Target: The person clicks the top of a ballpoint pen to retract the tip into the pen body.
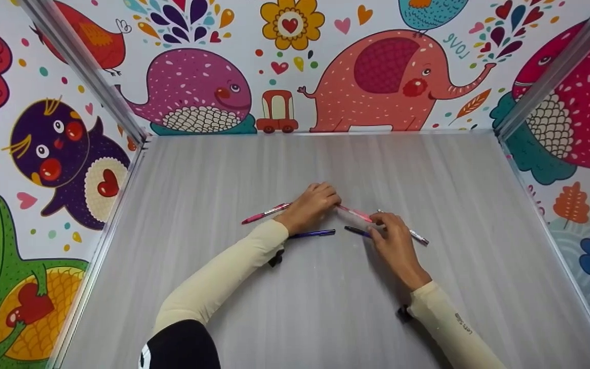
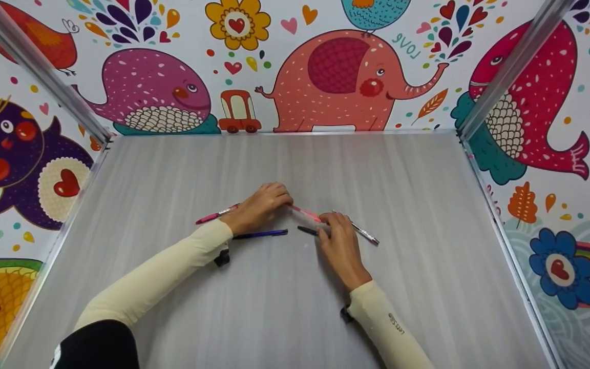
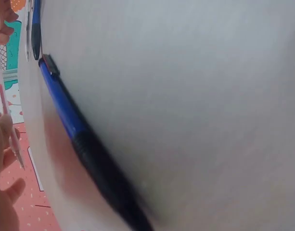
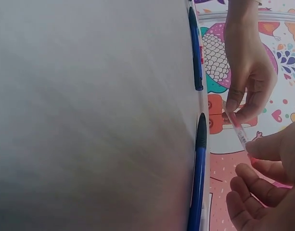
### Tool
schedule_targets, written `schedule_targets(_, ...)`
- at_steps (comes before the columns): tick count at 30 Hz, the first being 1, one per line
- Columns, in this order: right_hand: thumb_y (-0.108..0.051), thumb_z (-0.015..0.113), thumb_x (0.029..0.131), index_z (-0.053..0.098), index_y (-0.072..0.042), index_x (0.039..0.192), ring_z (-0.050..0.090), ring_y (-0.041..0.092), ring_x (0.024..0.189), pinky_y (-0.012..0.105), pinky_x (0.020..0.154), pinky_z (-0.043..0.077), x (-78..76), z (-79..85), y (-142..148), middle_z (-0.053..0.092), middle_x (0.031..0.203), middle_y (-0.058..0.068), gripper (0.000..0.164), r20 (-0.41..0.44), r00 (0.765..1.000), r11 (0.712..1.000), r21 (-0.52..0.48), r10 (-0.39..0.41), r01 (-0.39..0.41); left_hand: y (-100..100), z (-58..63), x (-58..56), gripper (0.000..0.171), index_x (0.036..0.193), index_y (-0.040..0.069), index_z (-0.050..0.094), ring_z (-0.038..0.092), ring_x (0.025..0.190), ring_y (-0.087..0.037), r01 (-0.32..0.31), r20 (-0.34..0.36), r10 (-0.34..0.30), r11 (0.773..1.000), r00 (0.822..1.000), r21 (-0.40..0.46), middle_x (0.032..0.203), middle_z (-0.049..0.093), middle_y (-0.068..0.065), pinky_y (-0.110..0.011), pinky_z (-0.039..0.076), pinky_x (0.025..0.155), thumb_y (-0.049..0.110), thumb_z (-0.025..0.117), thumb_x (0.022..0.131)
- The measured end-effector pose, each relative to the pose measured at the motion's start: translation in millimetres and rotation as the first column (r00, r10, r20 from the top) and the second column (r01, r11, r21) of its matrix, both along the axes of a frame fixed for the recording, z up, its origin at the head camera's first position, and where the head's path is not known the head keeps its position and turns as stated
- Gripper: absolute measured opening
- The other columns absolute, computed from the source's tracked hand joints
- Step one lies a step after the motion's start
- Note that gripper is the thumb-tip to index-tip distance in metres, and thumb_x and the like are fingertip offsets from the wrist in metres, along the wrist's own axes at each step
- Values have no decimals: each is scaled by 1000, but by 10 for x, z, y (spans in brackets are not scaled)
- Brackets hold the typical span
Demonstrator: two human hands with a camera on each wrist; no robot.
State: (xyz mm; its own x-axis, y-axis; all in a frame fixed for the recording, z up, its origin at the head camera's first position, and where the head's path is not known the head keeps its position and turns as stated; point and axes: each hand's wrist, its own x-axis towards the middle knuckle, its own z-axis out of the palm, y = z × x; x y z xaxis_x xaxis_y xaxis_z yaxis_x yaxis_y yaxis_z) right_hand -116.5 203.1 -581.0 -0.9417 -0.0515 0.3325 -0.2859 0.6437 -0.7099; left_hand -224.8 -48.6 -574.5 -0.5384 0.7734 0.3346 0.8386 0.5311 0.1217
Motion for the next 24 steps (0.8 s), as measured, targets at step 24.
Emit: schedule_targets(24, 6, 80, 97, 78, 2, 109, 71, 18, 91, 17, 84, 55, -57, 248, 9, 78, 101, 11, 13, -186, 982, 972, -232, -14, -30, 20, 41, 442, 16, 121, 4, 77, 69, 113, -24, -39, 339, -50, 967, 939, 252, 118, 77, -9, -36, 57, 100, 11, 66, 112)
